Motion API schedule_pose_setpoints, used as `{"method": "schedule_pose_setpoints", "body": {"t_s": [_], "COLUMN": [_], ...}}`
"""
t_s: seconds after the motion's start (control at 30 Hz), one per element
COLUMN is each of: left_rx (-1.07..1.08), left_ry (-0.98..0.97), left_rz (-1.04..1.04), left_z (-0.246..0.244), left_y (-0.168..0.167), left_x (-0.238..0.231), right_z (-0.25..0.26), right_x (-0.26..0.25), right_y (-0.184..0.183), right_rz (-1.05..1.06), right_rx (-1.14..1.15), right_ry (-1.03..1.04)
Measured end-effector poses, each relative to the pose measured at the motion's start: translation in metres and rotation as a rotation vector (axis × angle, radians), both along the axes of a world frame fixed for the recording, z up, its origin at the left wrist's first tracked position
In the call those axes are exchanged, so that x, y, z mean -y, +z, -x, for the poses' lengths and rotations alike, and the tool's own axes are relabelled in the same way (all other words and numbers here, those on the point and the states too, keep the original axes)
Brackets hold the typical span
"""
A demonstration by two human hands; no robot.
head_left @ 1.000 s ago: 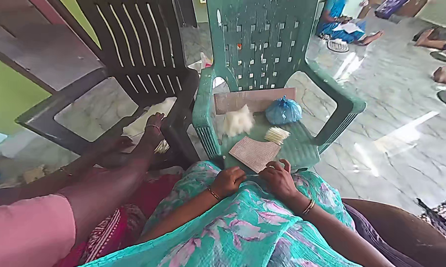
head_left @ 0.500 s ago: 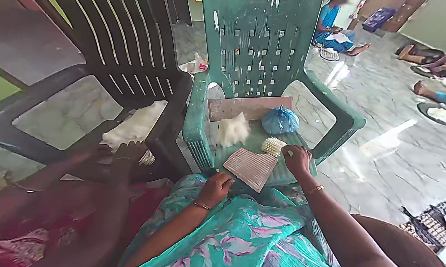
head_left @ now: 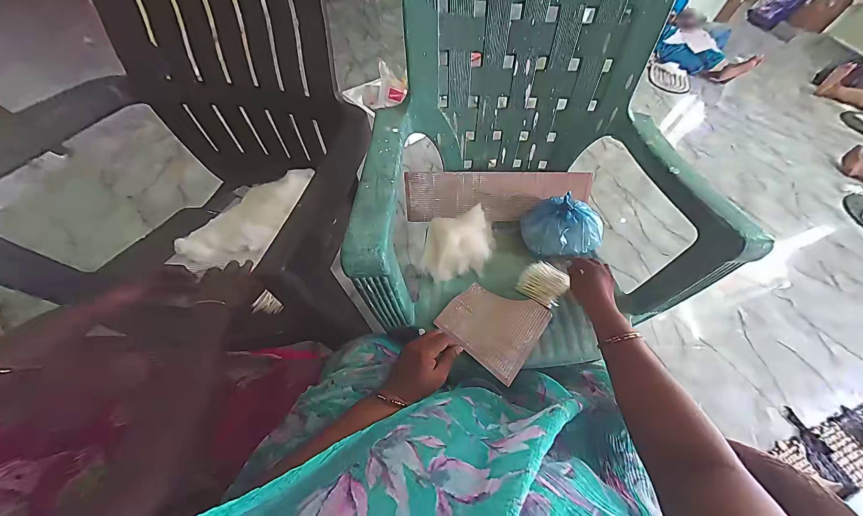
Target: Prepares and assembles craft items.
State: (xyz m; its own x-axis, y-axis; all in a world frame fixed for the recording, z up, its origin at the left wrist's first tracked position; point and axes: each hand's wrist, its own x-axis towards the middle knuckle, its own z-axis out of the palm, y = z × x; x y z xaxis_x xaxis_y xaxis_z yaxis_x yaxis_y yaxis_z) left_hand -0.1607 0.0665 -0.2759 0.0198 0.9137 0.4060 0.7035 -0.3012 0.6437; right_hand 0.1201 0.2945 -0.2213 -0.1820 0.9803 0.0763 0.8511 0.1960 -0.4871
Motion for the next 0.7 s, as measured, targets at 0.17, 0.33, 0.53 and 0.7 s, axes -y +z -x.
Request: {"method": "schedule_pose_setpoints", "body": {"t_s": [0.17, 0.33, 0.53, 0.7], "left_rx": [0.022, 0.042, 0.048, 0.051], "left_ry": [-0.022, -0.01, -0.001, -0.039], "left_rz": [-0.025, -0.02, -0.007, 0.0], "left_z": [-0.002, -0.003, -0.002, -0.001], "left_y": [-0.001, -0.001, 0.001, 0.002], "left_x": [-0.007, -0.009, -0.011, -0.013], "right_z": [-0.016, -0.01, 0.001, 0.001], "right_x": [0.01, 0.012, 0.002, 0.0], "right_y": [-0.003, -0.015, -0.015, -0.013], "right_rz": [-0.058, 0.074, 0.073, 0.13], "right_rx": [-0.006, 0.137, 0.087, 0.171], "right_ry": [0.088, 0.223, 0.183, 0.197]}}
